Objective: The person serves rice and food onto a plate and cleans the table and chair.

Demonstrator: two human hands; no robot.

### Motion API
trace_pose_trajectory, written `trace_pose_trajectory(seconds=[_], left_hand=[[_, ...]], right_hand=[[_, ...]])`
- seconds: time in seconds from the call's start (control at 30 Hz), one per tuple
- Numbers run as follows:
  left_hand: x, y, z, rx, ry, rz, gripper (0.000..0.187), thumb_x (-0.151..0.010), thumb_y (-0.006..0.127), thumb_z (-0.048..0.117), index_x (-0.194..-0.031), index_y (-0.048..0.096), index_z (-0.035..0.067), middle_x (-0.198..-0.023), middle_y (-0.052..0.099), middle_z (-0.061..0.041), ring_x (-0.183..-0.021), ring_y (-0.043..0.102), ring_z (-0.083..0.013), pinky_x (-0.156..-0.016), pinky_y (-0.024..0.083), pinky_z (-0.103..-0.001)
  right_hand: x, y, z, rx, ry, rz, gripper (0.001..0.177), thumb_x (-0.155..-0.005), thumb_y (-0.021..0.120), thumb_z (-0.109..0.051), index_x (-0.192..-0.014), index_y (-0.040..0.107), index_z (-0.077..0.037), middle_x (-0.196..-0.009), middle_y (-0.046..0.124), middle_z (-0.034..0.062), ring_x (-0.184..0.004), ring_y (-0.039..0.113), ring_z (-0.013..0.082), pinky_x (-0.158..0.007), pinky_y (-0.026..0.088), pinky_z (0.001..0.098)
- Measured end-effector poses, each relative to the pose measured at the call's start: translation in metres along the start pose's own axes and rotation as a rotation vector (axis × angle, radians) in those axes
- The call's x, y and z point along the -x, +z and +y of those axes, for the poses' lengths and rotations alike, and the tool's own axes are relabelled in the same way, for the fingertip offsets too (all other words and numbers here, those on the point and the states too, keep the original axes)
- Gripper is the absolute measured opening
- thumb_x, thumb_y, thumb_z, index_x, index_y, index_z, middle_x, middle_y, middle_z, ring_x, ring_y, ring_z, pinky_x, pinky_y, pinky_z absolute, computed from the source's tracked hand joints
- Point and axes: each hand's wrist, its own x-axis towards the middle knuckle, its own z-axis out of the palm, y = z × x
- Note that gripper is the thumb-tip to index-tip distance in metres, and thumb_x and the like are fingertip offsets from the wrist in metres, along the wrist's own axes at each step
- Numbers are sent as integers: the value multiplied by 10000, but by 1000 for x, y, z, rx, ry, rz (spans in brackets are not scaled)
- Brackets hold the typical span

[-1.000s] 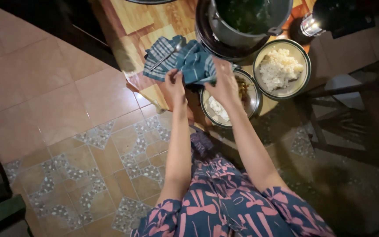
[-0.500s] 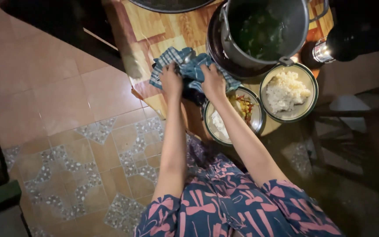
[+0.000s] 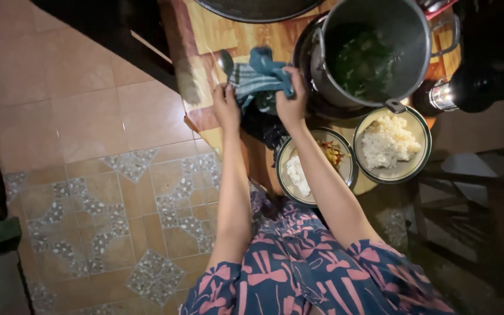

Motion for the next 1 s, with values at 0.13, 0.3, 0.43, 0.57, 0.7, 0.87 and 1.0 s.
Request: trace_pose_trajectory(seconds=[0.13,0.3,0.43,0.57,0.7,0.87,1.0], left_hand=[[-14,-13,19,416,-106,-4,168,-1072,593,183,-1101,680,42,-898,642,-16,-789,595,-92,-696,473,-239],[-20,-22,52,766,-169,-155,135,-1081,584,159,-1154,633,56,-1002,681,-27,-638,493,-29,-538,386,-191],[-12,-8,33,694,-211,-209,186,-1061,569,164,-1193,626,45,-1101,697,-31,-636,497,-33,-532,408,-187],[-12,-7,18,584,-194,-274,310,-1074,577,139,-1372,600,56,-1275,661,-60,-1089,603,-110,-915,477,-233],[-33,-9,22,511,-68,-476,223,-1057,606,124,-1237,658,3,-1401,620,-90,-1290,566,-179,-1118,423,-311],[-67,-5,25,245,156,-568,175,-1022,660,100,-1150,688,-16,-1479,550,-137,-1340,538,-230,-1069,434,-328],[-86,-2,23,470,-440,-687,247,-1030,587,75,-1251,693,43,-1222,650,-156,-880,594,-221,-748,496,-300]], right_hand=[[-9,2,-9,-210,129,-31,385,-888,582,74,-1251,604,-54,-1149,664,155,-1123,649,331,-1040,497,371],[10,31,11,-38,8,-190,475,-819,652,55,-1272,576,-68,-1193,646,133,-1169,628,267,-1031,486,365],[23,49,18,-255,253,-329,497,-854,720,23,-1314,548,-53,-1181,649,84,-1139,616,225,-1002,485,352],[12,53,16,-893,717,-433,553,-833,644,-74,-1371,520,-55,-1184,647,29,-1049,640,162,-912,540,328],[15,89,66,-684,597,-377,431,-1054,609,-222,-1433,498,-50,-1287,614,-24,-1140,571,52,-980,473,223],[-23,112,36,-472,565,-109,269,-1105,610,-251,-1157,680,4,-976,663,17,-911,576,81,-804,484,265],[-35,126,32,-66,361,49,270,-1045,680,-232,-997,707,32,-872,653,31,-827,611,98,-762,485,266]])
